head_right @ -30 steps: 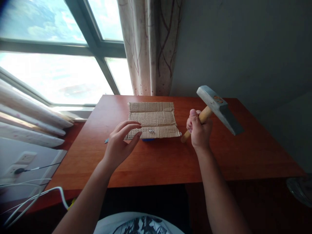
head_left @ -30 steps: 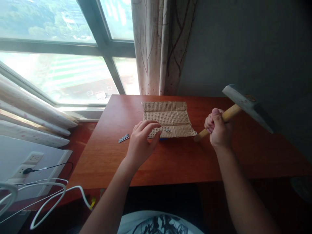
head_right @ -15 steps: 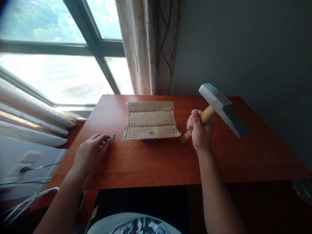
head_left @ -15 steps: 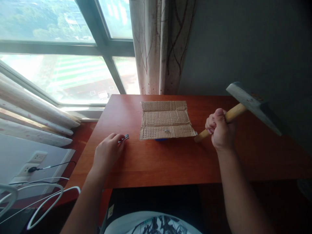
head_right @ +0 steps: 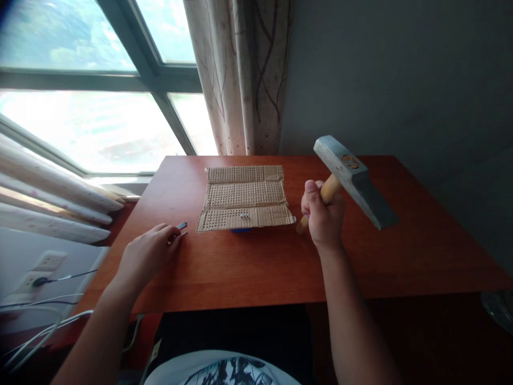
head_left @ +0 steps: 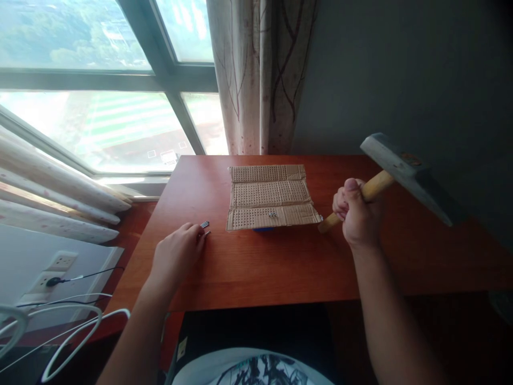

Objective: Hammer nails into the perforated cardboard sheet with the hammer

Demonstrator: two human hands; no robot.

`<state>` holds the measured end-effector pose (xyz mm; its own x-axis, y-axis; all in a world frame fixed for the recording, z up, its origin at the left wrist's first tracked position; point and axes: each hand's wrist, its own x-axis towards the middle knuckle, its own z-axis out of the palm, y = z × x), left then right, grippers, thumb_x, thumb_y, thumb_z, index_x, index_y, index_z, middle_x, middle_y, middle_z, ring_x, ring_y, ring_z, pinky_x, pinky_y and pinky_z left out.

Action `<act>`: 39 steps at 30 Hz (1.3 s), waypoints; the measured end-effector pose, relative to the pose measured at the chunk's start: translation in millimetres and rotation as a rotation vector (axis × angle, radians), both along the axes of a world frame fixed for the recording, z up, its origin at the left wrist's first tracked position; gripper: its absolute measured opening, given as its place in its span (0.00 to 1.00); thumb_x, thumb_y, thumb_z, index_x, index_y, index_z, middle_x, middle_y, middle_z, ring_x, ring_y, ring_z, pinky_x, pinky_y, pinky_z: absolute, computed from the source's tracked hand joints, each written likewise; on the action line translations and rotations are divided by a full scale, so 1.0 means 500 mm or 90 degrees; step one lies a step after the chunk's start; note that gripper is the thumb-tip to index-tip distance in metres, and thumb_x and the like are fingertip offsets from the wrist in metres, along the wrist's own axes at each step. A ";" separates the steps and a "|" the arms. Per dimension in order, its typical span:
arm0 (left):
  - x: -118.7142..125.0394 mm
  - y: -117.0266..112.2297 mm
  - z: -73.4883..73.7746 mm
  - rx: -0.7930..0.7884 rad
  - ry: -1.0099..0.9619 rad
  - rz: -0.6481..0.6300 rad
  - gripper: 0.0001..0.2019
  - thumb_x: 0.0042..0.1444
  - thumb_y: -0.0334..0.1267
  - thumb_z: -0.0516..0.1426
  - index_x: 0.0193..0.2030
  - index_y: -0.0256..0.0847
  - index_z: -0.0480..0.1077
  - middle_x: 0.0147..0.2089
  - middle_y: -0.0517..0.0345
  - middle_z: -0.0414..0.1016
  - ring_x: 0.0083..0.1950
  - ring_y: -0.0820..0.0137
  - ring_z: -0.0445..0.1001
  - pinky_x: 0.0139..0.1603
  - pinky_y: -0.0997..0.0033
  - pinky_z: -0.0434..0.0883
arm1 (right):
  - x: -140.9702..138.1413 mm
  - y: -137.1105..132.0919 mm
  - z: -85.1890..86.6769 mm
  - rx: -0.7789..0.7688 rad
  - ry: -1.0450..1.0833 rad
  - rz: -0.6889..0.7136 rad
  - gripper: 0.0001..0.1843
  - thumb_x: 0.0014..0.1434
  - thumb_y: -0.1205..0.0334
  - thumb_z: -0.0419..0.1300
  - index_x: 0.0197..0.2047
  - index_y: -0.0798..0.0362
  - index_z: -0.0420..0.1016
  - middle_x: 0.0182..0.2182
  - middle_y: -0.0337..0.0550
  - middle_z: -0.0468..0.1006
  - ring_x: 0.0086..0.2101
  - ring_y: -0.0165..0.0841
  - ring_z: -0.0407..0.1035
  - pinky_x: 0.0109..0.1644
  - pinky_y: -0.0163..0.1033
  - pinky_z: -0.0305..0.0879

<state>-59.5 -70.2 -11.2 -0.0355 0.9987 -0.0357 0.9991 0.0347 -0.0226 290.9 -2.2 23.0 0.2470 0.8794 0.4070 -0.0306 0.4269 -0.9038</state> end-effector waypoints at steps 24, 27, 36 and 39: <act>0.202 0.068 0.071 0.266 -0.676 -0.166 0.04 0.56 0.34 0.61 0.39 0.40 0.75 0.34 0.58 0.79 0.30 0.74 0.75 0.32 0.75 0.73 | -0.002 -0.010 -0.001 -0.008 -0.004 -0.001 0.28 0.63 0.45 0.62 0.21 0.48 0.53 0.15 0.29 0.50 0.15 0.23 0.46 0.16 0.36 0.40; 0.211 0.070 0.069 0.273 -0.615 -0.178 0.03 0.56 0.33 0.60 0.38 0.41 0.75 0.32 0.59 0.79 0.29 0.74 0.74 0.30 0.76 0.71 | -0.002 -0.011 0.000 -0.009 -0.007 -0.003 0.29 0.63 0.44 0.62 0.21 0.48 0.52 0.15 0.29 0.50 0.15 0.24 0.46 0.16 0.36 0.40; 0.218 0.072 0.064 0.281 -0.499 -0.172 0.04 0.58 0.35 0.60 0.37 0.42 0.78 0.30 0.61 0.80 0.27 0.74 0.74 0.29 0.76 0.69 | -0.005 -0.014 -0.002 -0.011 -0.019 -0.006 0.27 0.64 0.46 0.61 0.22 0.48 0.53 0.15 0.29 0.51 0.15 0.24 0.46 0.16 0.36 0.40; 0.218 0.073 0.063 0.286 -0.493 -0.175 0.04 0.59 0.35 0.60 0.37 0.42 0.78 0.31 0.61 0.81 0.27 0.74 0.75 0.29 0.76 0.69 | -0.006 -0.015 -0.002 -0.004 -0.023 -0.006 0.27 0.64 0.47 0.61 0.22 0.48 0.53 0.14 0.29 0.51 0.15 0.24 0.46 0.17 0.36 0.40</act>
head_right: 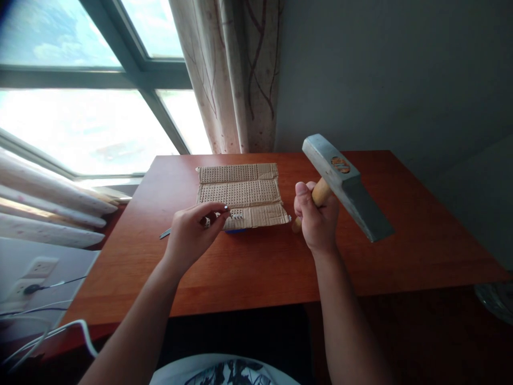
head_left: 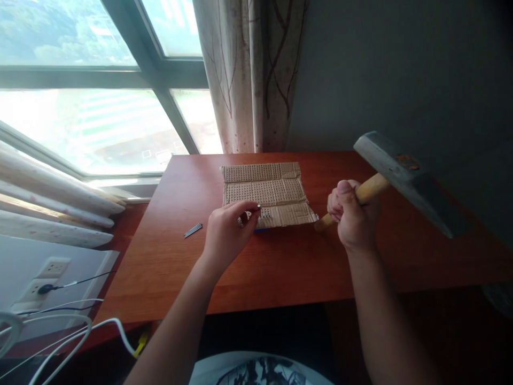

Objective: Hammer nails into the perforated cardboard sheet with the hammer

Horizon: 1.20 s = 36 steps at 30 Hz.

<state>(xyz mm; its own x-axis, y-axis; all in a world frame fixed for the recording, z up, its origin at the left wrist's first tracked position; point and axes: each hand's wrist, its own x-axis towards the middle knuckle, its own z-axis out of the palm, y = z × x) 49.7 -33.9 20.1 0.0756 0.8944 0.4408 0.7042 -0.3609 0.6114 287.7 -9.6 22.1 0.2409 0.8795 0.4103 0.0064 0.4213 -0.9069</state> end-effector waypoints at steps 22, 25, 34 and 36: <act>0.000 0.000 -0.009 0.014 0.023 0.005 0.05 0.59 0.35 0.60 0.38 0.42 0.79 0.33 0.59 0.83 0.30 0.72 0.78 0.31 0.75 0.70 | -0.004 -0.004 0.000 0.000 0.010 0.018 0.28 0.64 0.47 0.62 0.22 0.49 0.53 0.15 0.29 0.51 0.15 0.23 0.46 0.18 0.36 0.40; 0.001 -0.001 -0.010 0.011 0.027 0.005 0.05 0.59 0.35 0.60 0.38 0.42 0.79 0.34 0.59 0.83 0.30 0.72 0.78 0.30 0.75 0.70 | -0.004 -0.004 0.000 -0.005 0.007 0.017 0.28 0.64 0.47 0.62 0.22 0.49 0.53 0.15 0.29 0.51 0.15 0.23 0.46 0.18 0.36 0.41; 0.003 0.003 -0.014 0.003 0.023 0.010 0.05 0.59 0.35 0.60 0.38 0.43 0.79 0.34 0.58 0.83 0.29 0.71 0.77 0.31 0.73 0.70 | -0.003 -0.003 0.024 -0.077 -0.102 0.080 0.28 0.66 0.43 0.58 0.21 0.50 0.55 0.16 0.31 0.54 0.18 0.25 0.50 0.20 0.35 0.46; 0.004 0.003 -0.015 -0.004 0.023 0.014 0.05 0.59 0.35 0.60 0.37 0.43 0.79 0.34 0.59 0.83 0.29 0.72 0.77 0.31 0.73 0.69 | 0.001 -0.006 0.030 -0.123 -0.190 0.089 0.27 0.65 0.42 0.58 0.22 0.50 0.57 0.17 0.32 0.57 0.19 0.25 0.52 0.22 0.35 0.50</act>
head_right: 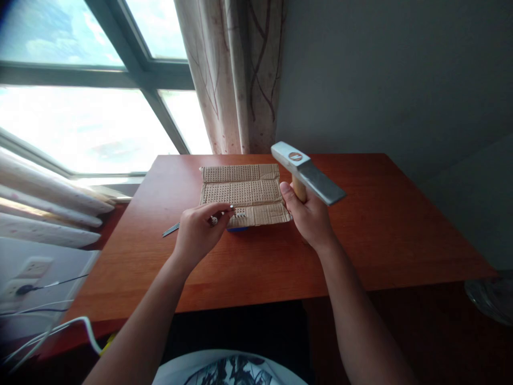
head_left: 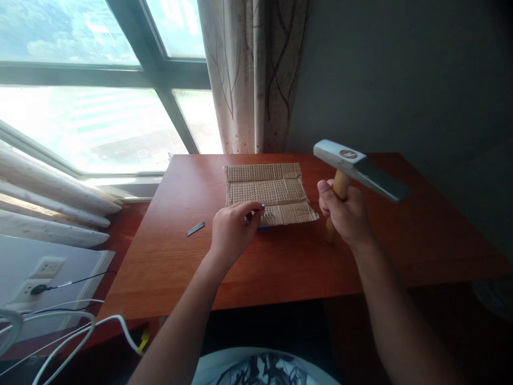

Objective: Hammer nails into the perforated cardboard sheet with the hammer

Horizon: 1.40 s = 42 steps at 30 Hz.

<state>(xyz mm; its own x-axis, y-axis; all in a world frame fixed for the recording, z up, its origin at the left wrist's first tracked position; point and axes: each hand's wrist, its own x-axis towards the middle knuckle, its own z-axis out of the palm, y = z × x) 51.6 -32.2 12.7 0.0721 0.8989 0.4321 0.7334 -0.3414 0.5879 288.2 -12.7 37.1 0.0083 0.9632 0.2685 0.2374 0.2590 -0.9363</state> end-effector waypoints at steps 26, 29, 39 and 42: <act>0.006 0.002 -0.012 -0.044 0.013 -0.010 0.07 0.60 0.34 0.59 0.39 0.46 0.80 0.38 0.61 0.84 0.36 0.67 0.80 0.36 0.70 0.67 | -0.041 -0.049 0.149 -0.092 -0.572 0.136 0.22 0.70 0.48 0.51 0.27 0.50 0.60 0.21 0.35 0.67 0.23 0.29 0.58 0.29 0.39 0.47; 0.006 0.003 -0.011 -0.047 0.024 -0.012 0.07 0.60 0.34 0.59 0.38 0.46 0.79 0.36 0.61 0.83 0.33 0.68 0.78 0.34 0.70 0.66 | -0.042 -0.048 0.142 -0.113 -0.590 0.152 0.22 0.70 0.48 0.51 0.26 0.50 0.60 0.21 0.36 0.68 0.23 0.29 0.58 0.29 0.39 0.47; 0.005 0.003 -0.009 -0.048 0.029 -0.009 0.07 0.60 0.34 0.59 0.39 0.47 0.79 0.36 0.61 0.84 0.35 0.68 0.79 0.34 0.71 0.65 | -0.039 -0.056 0.151 -0.104 -0.552 0.124 0.22 0.70 0.48 0.50 0.27 0.50 0.61 0.21 0.35 0.67 0.23 0.29 0.60 0.29 0.38 0.49; 0.005 0.003 -0.007 -0.059 0.035 -0.007 0.06 0.59 0.34 0.59 0.38 0.46 0.79 0.35 0.60 0.83 0.33 0.68 0.78 0.34 0.71 0.65 | -0.042 -0.056 0.140 -0.132 -0.576 0.142 0.21 0.70 0.49 0.50 0.28 0.50 0.62 0.22 0.36 0.69 0.24 0.30 0.61 0.30 0.39 0.49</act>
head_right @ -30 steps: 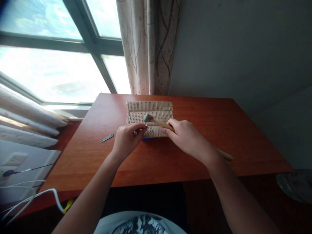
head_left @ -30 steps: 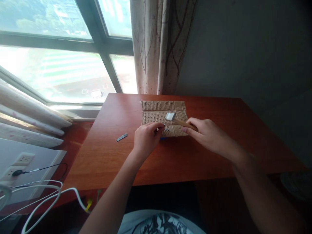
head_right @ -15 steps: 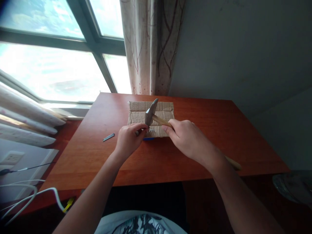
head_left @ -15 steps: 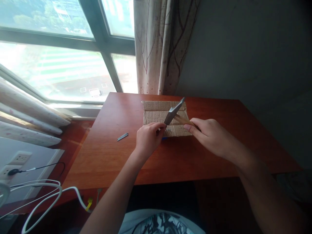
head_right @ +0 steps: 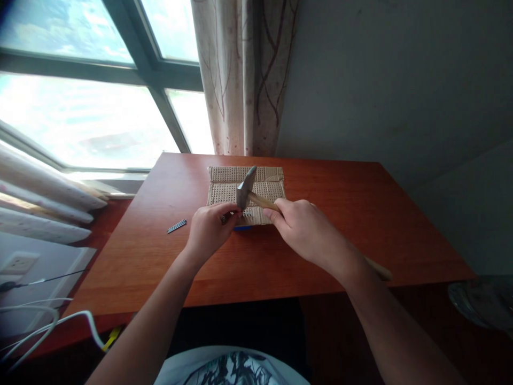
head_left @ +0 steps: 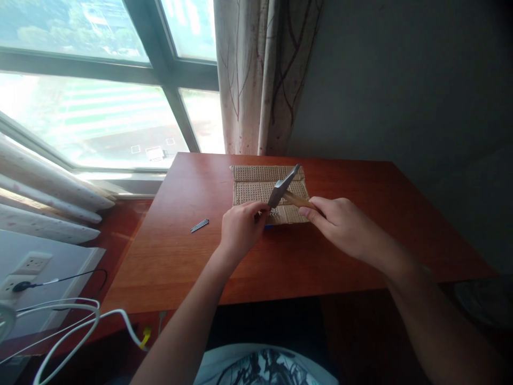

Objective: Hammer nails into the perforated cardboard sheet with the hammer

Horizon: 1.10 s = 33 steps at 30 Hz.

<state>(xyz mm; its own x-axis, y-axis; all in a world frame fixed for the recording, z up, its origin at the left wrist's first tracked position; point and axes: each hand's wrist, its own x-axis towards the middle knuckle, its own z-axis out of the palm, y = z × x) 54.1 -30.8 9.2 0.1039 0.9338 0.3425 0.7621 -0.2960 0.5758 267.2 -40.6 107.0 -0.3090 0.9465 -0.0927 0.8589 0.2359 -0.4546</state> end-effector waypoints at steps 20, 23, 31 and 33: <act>-0.021 -0.022 0.011 0.015 0.139 -0.023 0.09 0.62 0.41 0.59 0.47 0.48 0.76 0.52 0.54 0.77 0.54 0.57 0.72 0.52 0.55 0.66 | 0.008 0.006 0.006 0.028 0.043 0.009 0.22 0.70 0.46 0.50 0.27 0.50 0.62 0.21 0.35 0.67 0.24 0.29 0.60 0.29 0.38 0.49; -0.020 -0.021 0.010 0.012 0.134 -0.018 0.09 0.62 0.41 0.59 0.47 0.47 0.76 0.51 0.55 0.77 0.54 0.57 0.72 0.52 0.55 0.65 | 0.005 0.007 0.008 0.043 0.050 -0.002 0.23 0.70 0.46 0.50 0.27 0.50 0.61 0.21 0.35 0.67 0.23 0.29 0.60 0.29 0.38 0.50; -0.019 -0.021 0.009 0.010 0.134 -0.014 0.09 0.61 0.41 0.59 0.47 0.48 0.75 0.52 0.55 0.77 0.55 0.58 0.72 0.52 0.56 0.65 | -0.008 0.004 -0.006 -0.008 0.008 0.012 0.20 0.69 0.51 0.51 0.27 0.50 0.62 0.22 0.36 0.68 0.23 0.30 0.60 0.29 0.38 0.48; -0.019 -0.021 0.010 0.006 0.129 -0.013 0.09 0.61 0.41 0.59 0.48 0.48 0.75 0.52 0.55 0.77 0.55 0.58 0.71 0.51 0.56 0.65 | -0.007 0.003 -0.007 0.006 0.019 0.008 0.19 0.69 0.51 0.51 0.27 0.50 0.61 0.21 0.36 0.67 0.23 0.29 0.60 0.29 0.38 0.49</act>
